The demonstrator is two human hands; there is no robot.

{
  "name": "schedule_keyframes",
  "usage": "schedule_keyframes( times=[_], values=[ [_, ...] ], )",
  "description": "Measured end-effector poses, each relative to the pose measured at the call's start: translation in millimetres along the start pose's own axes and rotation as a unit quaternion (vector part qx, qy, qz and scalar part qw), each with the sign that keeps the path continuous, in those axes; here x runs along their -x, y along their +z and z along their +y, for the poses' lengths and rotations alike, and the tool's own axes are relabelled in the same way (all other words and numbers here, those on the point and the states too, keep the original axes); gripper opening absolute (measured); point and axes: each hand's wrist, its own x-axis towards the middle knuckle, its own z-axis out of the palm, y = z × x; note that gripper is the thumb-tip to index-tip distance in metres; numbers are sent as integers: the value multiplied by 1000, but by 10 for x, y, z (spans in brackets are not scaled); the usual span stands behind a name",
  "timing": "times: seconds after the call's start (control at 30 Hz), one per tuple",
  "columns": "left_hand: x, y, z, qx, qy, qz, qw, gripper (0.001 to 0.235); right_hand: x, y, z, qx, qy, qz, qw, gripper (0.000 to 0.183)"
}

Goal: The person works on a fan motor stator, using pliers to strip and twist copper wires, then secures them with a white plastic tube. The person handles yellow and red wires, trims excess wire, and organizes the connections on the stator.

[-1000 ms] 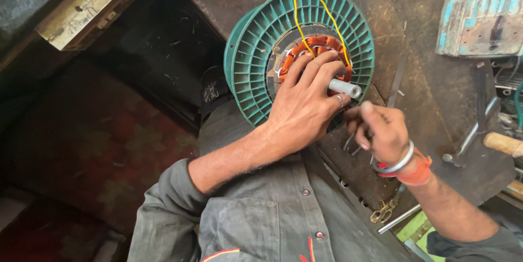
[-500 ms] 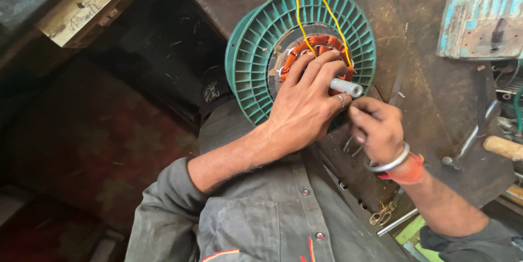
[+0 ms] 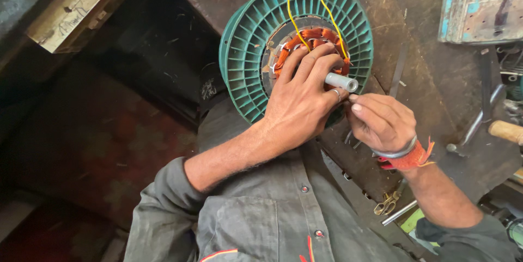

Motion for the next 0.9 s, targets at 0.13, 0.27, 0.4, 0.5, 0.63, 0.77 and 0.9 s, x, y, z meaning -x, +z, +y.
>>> schedule_keyframes(
  times=[0.13, 0.27, 0.4, 0.5, 0.63, 0.77, 0.9],
  values=[
    [-1, -5, 2, 18, 1, 19, 1000, 26, 40, 115, 15, -40, 23, 35, 998, 54],
    [-5, 4, 1, 15, -5, 13, 1000, 26, 181, 237, -77, -122, 142, 55, 981, 51],
    [3, 0, 2, 16, -11, 7, 1000, 27, 286, 322, -158, -152, 207, 62, 965, 46],
    [-6, 6, 7, 15, -15, 2, 1000, 26, 316, 369, -215, -180, 273, 72, 942, 43],
    [-15, -13, 29, 22, -21, 2, 1000, 20, 277, 374, -307, -251, 337, 85, 904, 36],
    [-21, -19, 47, 20, -25, 0, 999, 16, 192, 347, -363, -282, 440, 93, 847, 36],
    [-36, -21, 45, 23, -28, -16, 999, 18, 118, 351, -356, -322, 473, 118, 812, 33]
  ],
)
